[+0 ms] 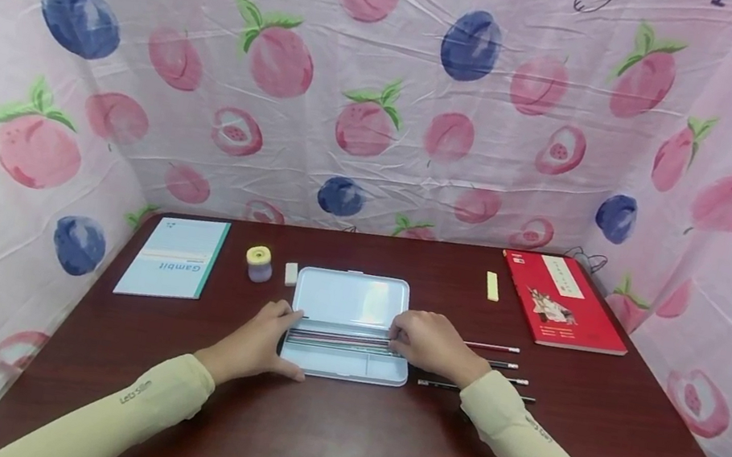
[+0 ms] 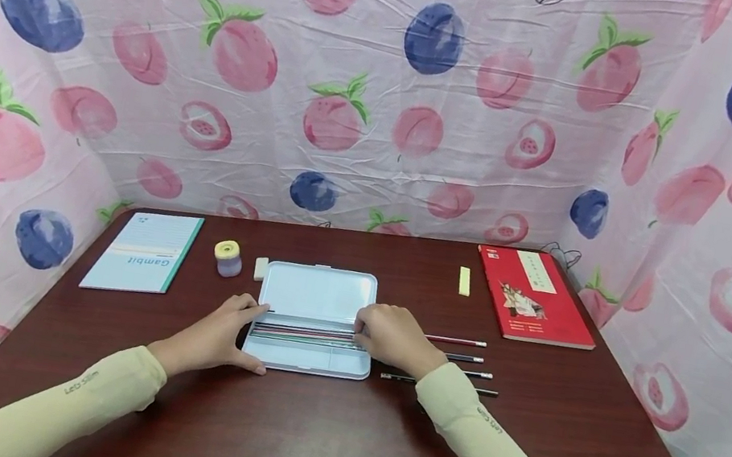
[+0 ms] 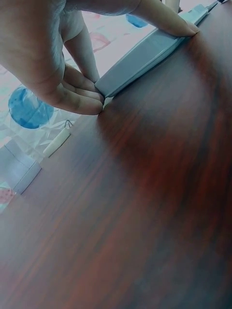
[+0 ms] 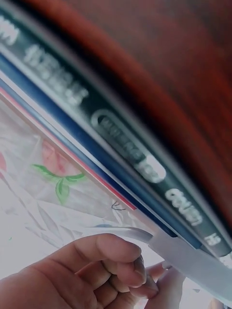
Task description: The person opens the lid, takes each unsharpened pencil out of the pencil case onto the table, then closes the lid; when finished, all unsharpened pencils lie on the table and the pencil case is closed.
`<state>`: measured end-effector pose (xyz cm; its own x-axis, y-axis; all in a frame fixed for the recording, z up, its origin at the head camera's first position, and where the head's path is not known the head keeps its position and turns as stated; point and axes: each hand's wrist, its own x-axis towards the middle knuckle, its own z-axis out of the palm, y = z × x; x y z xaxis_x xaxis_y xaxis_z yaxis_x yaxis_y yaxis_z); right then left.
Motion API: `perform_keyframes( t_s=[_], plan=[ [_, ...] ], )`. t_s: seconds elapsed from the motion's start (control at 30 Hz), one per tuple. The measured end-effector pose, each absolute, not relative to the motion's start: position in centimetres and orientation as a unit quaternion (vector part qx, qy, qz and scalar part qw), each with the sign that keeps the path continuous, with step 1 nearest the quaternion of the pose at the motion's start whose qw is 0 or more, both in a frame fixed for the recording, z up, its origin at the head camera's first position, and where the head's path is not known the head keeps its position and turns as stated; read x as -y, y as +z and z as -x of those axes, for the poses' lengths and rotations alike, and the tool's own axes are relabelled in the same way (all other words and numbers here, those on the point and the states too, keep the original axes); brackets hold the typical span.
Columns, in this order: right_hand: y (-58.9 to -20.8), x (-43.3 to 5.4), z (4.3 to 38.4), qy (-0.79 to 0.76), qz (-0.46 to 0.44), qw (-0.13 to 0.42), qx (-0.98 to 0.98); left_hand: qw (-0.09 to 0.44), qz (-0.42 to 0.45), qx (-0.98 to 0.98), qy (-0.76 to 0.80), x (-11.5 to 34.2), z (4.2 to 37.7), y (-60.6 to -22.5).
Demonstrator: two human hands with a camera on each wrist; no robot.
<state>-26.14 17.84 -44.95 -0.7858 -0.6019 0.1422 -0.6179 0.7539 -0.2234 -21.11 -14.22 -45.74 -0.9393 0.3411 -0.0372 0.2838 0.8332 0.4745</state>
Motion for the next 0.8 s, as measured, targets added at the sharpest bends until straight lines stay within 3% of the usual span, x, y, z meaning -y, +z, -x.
perform_keyframes(
  t_s=[0.8],
  plan=[
    [-44.5,-24.0,23.8,0.186,-0.318,0.050,0.928,0.060,-0.170,-0.956,0.232,14.2,21.2,-46.0]
  ],
)
